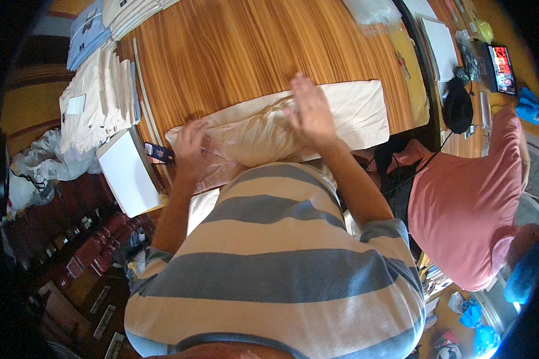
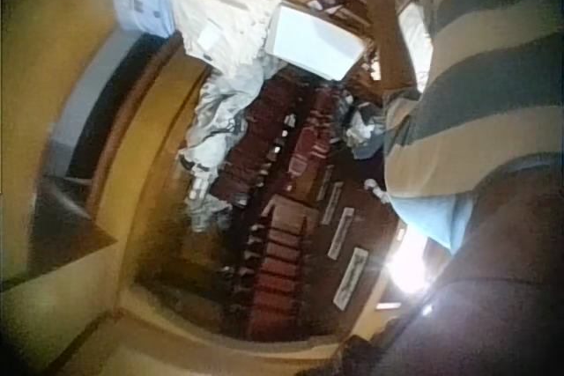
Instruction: The person folds shirts on a wooden table, placing cardboard inserts into each shirt before folding them into squares and stacking them.
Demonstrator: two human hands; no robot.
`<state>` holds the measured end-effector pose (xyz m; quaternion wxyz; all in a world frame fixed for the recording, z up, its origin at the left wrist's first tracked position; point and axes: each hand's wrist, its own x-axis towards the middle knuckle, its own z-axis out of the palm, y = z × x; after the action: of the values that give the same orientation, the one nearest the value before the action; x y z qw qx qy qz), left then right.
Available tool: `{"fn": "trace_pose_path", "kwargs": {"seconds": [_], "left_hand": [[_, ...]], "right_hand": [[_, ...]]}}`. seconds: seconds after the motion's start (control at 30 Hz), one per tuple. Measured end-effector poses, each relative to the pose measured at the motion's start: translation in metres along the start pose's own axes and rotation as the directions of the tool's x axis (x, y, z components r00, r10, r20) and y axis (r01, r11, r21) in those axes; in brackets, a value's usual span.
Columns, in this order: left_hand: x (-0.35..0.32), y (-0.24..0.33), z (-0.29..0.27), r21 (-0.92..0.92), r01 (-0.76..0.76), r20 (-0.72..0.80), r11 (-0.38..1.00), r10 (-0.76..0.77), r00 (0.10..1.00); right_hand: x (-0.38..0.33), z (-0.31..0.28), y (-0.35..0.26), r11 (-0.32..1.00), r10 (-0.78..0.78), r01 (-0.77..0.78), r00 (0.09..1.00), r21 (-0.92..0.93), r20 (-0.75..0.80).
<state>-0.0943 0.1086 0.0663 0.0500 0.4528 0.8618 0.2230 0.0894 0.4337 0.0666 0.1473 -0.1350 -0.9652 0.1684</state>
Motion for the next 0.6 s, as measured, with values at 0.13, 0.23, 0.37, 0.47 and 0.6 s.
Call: {"fn": "trace_pose_path", "kwargs": {"seconds": [0.13,0.23,0.37,0.47,0.6], "left_hand": [[-0.015,0.069,0.055,0.163,0.053,0.039,0.985,-0.061,0.997],[0.001,0.076,0.062,0.225,0.074,0.091,0.972,-0.096,0.991],[0.065,0.034,0.06,0.286,-0.063,0.16,0.956,0.017,0.987],[0.134,-0.007,0.052,0.302,-0.222,0.183,0.927,0.172,0.968],[0.229,-0.041,0.042,0.413,-0.403,0.344,0.817,0.27,0.899]], "right_hand": [[-0.02,0.024,-0.011,0.997,0.065,-0.058,0.986,-0.052,0.156],[-0.013,0.022,-0.003,0.991,0.13,-0.132,0.985,0.015,0.11],[-0.015,-0.001,0.056,0.96,0.262,-0.255,0.964,-0.119,0.049],[-0.047,-0.017,0.129,0.84,0.411,-0.374,0.911,-0.394,0.011],[-0.07,-0.035,0.155,0.802,0.512,-0.492,0.858,-0.338,-0.035]]}}
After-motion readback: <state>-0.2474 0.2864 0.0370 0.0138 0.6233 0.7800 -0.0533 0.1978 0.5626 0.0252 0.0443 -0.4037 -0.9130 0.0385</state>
